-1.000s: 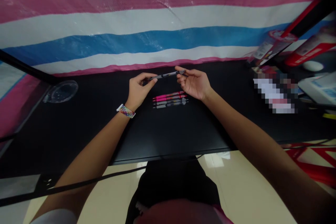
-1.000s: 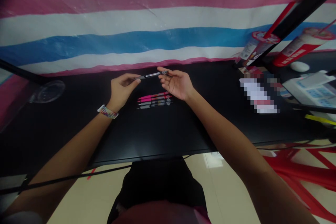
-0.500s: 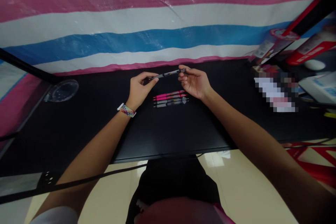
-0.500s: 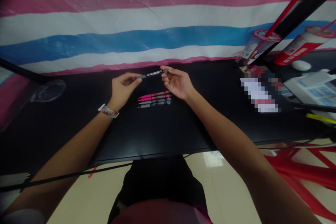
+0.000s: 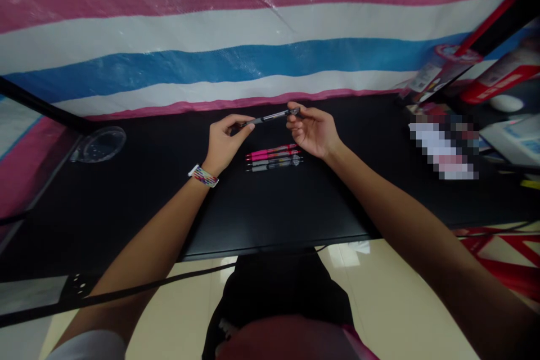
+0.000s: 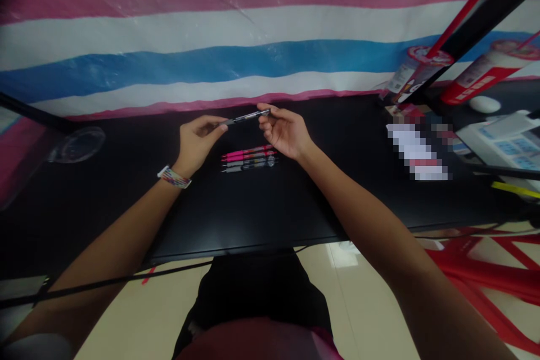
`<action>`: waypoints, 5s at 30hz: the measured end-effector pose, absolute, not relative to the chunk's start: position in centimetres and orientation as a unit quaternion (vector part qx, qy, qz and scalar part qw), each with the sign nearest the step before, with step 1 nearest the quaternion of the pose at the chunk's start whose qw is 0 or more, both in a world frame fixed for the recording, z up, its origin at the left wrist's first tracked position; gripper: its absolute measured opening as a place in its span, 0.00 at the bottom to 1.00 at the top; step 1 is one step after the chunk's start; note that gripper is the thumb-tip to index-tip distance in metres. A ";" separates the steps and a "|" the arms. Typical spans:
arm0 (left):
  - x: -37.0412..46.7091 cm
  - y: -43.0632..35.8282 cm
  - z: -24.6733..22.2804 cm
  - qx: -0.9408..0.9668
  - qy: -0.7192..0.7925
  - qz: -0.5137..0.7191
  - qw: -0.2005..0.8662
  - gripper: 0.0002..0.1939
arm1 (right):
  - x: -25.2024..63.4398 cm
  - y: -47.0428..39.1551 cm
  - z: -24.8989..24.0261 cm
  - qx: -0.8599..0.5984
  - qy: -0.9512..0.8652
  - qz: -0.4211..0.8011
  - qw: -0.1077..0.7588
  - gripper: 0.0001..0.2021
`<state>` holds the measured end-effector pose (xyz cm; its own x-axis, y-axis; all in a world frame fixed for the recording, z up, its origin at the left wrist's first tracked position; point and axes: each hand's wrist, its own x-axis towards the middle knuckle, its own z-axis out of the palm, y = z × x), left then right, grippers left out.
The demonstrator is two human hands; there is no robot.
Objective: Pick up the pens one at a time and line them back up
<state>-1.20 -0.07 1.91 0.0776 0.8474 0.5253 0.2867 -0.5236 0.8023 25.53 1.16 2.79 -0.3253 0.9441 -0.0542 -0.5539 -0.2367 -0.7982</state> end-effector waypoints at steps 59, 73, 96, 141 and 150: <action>-2.5 -0.7 3.2 0.813 0.418 0.311 0.259 0.06 | 28.3 1.2 2.4 -0.370 -0.825 0.274 0.327 0.09; -2.5 0.0 2.6 0.811 0.424 0.315 0.249 0.08 | 23.0 -4.7 6.0 -0.250 -0.903 0.217 0.273 0.07; -1.7 -1.5 3.9 0.784 0.402 0.404 0.247 0.16 | 23.6 -4.5 5.7 -0.248 -0.900 0.244 0.262 0.04; -2.1 -0.1 1.7 0.733 0.432 0.477 0.219 0.08 | 26.8 1.3 1.9 -0.417 -0.503 0.557 0.513 0.16; -2.2 -0.2 1.8 0.745 0.439 0.460 0.201 0.16 | 25.9 1.3 1.2 -0.374 -0.543 0.515 0.548 0.17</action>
<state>-2.24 -0.17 1.80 0.1910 0.8390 0.5095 0.4694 -0.5339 0.7033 25.89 1.30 1.24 -0.1198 0.9705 0.2091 -0.1588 0.1892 -0.9690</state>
